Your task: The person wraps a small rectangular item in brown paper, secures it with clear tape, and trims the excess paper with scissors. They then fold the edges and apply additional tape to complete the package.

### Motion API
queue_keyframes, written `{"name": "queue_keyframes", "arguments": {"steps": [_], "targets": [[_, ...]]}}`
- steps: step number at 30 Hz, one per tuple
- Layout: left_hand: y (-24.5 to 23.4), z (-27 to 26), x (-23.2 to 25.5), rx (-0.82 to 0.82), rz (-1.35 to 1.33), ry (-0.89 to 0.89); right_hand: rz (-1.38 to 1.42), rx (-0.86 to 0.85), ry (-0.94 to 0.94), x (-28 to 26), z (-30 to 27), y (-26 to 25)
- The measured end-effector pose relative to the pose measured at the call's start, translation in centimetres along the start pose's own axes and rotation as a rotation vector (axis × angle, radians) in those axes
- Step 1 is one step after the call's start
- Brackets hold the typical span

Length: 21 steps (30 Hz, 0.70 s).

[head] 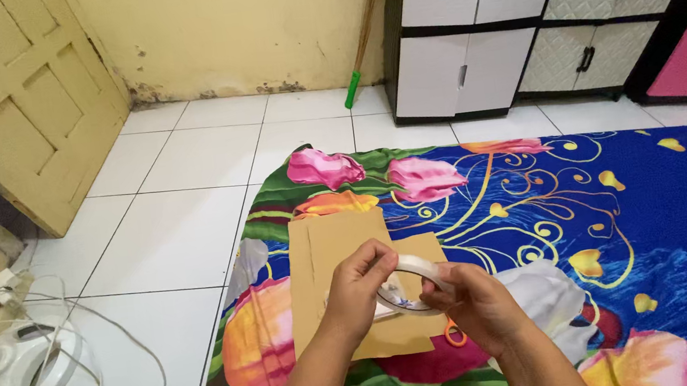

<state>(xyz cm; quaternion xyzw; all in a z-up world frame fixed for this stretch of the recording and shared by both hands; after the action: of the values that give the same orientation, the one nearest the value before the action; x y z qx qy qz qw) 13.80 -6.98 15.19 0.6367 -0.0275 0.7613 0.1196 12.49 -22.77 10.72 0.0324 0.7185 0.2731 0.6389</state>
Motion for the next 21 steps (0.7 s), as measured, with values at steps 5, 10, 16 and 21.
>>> {"name": "queue_keyframes", "arguments": {"steps": [5, 10, 16, 21], "targets": [[-0.1, -0.1, 0.5, -0.018, -0.093, 0.0, 0.009, -0.081, -0.018, -0.4, -0.3, 0.8], [0.1, -0.2, 1.0, -0.032, -0.103, 0.025, 0.063, -0.102, 0.017, -0.5, -0.4, 1.5], [0.2, -0.1, 2.5, -0.02, 0.034, 0.023, 0.119, -0.027, 0.011, 0.1, -0.6, 0.7], [0.3, 0.3, 2.8, -0.02, 0.018, 0.063, 0.101, -0.092, -0.012, -0.6, -0.6, 1.9]]}}
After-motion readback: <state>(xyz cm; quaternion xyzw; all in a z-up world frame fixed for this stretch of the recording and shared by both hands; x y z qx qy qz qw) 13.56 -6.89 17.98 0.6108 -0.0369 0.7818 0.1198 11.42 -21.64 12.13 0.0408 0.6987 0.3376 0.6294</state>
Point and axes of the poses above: each hand's wrist, its own z-axis towards the middle knuckle, its own y-axis out of the palm, x = y × z, the point moved 10 cm from there along z, towards the middle knuckle, and after that the axes turned 1 degree about -z, right-handed, at the moved point
